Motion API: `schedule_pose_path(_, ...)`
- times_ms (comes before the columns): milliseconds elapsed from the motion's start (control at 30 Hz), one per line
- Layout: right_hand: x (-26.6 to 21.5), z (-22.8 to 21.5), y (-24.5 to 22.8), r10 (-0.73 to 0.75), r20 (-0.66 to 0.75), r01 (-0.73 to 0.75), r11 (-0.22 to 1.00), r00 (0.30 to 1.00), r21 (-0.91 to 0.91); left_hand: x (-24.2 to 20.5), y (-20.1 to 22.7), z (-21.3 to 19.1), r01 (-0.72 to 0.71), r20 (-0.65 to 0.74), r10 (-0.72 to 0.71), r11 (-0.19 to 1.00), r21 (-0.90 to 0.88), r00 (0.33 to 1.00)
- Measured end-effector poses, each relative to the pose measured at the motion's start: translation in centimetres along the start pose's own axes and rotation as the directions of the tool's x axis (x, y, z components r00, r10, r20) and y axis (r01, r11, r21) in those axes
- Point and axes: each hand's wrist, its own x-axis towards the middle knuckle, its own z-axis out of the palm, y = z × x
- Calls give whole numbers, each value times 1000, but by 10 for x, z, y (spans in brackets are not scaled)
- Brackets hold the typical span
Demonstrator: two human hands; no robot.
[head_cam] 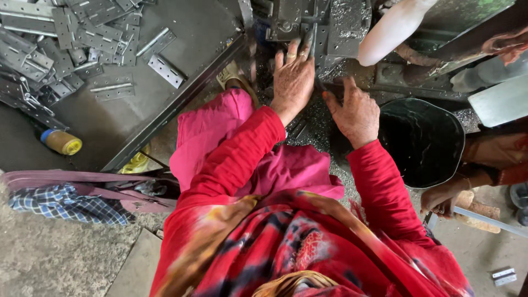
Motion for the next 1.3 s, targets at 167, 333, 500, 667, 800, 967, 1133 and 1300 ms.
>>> schedule_pose_path(167, -10, 6, 1, -22, -1, 22, 999, 1000, -37, -28, -3, -4, -41, -76, 41, 999, -6, 996)
schedule_pose_path(333, -1, -2, -4, 46, 35, -45, 998, 998, -52, -22, -1, -5, -142, -174, 158, 985, 103, 972)
schedule_pose_path(500, -9, -2, -6, 54, 23, -52, 996, 998, -70, -31, 6, 10, -270, -81, 286, 948, 169, 955)
schedule_pose_path(667, -1, -3, -6, 52, 29, -51, 998, 998, -40, -14, 1, 18, -281, -137, 316, 933, 226, 939)
schedule_pose_path(800, -9, -2, -10, 43, 17, -42, 997, 999, -60, -1, -3, 27, -230, -117, 257, 952, 202, 959)
schedule_pose_path(967, 1, -3, -7, 40, 27, -39, 999, 999, -21, 25, -13, 26, -59, -40, 56, 997, -52, 998)
schedule_pose_path(1133, -9, 34, 30, 65, 121, -52, 993, 991, -102, 23, -12, 30, 68, 108, -64, 997, -28, 992)
schedule_pose_path(1300, -54, 99, 52, 205, 292, -202, 979, 934, -41, 24, -10, 28, -1, -47, 14, 964, 265, 999)
